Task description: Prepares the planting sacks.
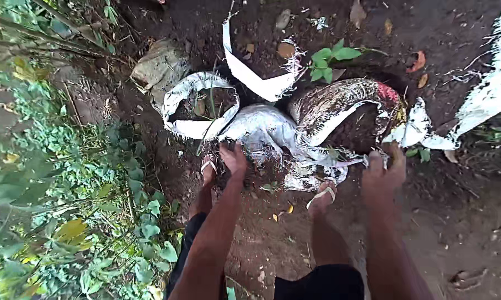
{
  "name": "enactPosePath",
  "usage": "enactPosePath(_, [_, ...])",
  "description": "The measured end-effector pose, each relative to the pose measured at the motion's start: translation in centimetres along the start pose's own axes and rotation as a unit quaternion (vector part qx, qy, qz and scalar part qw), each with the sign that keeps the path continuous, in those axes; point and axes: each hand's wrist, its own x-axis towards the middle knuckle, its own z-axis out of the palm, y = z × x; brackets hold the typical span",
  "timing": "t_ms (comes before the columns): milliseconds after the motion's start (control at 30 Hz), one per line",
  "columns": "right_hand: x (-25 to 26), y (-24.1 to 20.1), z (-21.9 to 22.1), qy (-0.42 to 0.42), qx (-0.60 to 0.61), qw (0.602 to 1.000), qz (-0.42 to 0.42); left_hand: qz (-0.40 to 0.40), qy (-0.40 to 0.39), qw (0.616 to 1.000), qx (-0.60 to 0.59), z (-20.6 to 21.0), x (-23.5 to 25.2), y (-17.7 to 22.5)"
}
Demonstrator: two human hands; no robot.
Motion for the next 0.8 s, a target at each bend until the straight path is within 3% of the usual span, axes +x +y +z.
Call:
enactPosePath(67, [-5.3, -3.7, 2.1, 0.000, 0.013, 1.000, 0.014, 0.041, 0.011, 0.996, 0.074, -3.3, 5.3, 0.5])
enactPosePath(133, [-10.2, -4.9, 6.4, -0.040, 0.051, 0.997, 0.041, 0.126, -0.058, 0.980, 0.143, -4.7, 9.0, 1.9])
enactPosePath(233, [-16.5, -6.6, 13.0, -0.210, 0.074, 0.968, 0.112, 0.234, -0.214, 0.930, 0.187, -4.4, 12.5, 3.0])
enactPosePath(300, [-19.8, -7.3, 17.5, -0.267, 0.099, 0.952, 0.117, 0.232, -0.251, 0.923, 0.176, -4.3, 13.6, 2.4])
enactPosePath(467, [-23.0, -10.1, 22.6, -0.317, 0.106, 0.932, 0.136, 0.175, -0.172, 0.965, 0.087, -9.4, 11.6, -0.3])
enactPosePath(567, [-21.9, -10.8, 24.1, -0.324, 0.126, 0.928, 0.133, 0.123, -0.183, 0.968, 0.117, -15.1, 9.2, -3.9])
enactPosePath(667, [-20.1, -11.2, 24.5, -0.315, 0.114, 0.936, 0.111, 0.110, -0.138, 0.981, 0.085, -20.9, 7.7, -7.0])
enactPosePath(800, [-18.9, -11.2, 24.6, -0.314, 0.100, 0.937, 0.112, 0.080, -0.101, 0.985, 0.112, -25.5, 9.9, -11.3])
